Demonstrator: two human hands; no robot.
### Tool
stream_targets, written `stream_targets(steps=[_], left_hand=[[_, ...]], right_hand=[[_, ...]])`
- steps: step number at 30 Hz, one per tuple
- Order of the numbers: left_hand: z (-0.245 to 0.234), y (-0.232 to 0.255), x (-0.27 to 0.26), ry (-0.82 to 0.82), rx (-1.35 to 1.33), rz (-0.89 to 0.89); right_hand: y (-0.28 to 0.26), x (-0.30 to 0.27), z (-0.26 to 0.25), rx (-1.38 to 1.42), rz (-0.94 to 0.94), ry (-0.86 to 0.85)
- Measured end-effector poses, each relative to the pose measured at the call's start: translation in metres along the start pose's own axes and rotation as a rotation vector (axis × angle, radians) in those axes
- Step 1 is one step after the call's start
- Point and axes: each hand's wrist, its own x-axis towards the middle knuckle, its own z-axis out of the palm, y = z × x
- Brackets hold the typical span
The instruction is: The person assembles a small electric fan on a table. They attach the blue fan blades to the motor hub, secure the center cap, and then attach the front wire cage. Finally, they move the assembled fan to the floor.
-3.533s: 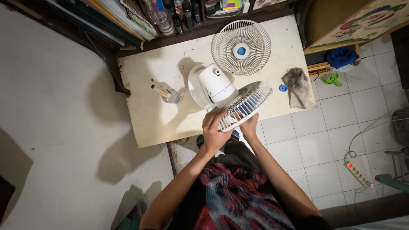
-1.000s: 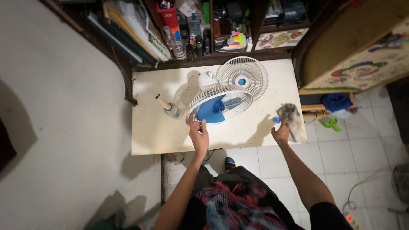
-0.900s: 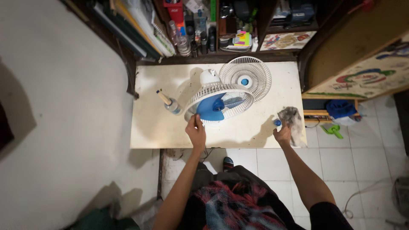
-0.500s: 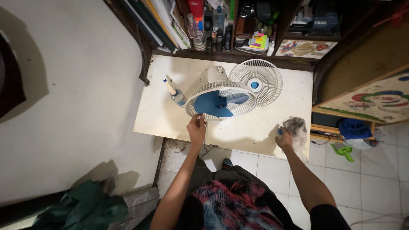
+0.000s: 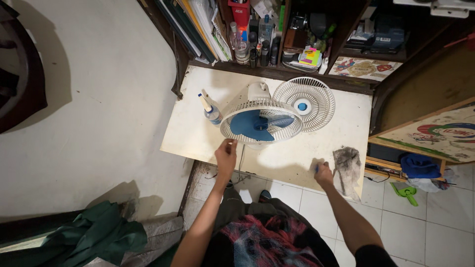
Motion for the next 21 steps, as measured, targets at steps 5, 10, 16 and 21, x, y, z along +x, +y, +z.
stream_targets(steps=[5,10,16,21], left_hand=[[-0.014,0.011,0.011,0.205,0.012,0.072],[-0.028,0.015,0.026,0.215,0.003,0.183],[-0.039,0.009,0.067,-0.179,-0.081,0.415],[-0.030,-0.002,0.096,-0.461,-0.129,0.418]], right_hand=[[-0.023,-0.008,-0.008,0.568,0.309,-0.036],[-0.075,-0.029,-0.043,0.859,0.359,0.091],[-0.155,-0.039,-0.080,1.213,0.198,0.323],[-0.189,-0.018,-0.096,1.135,0.068,0.499]])
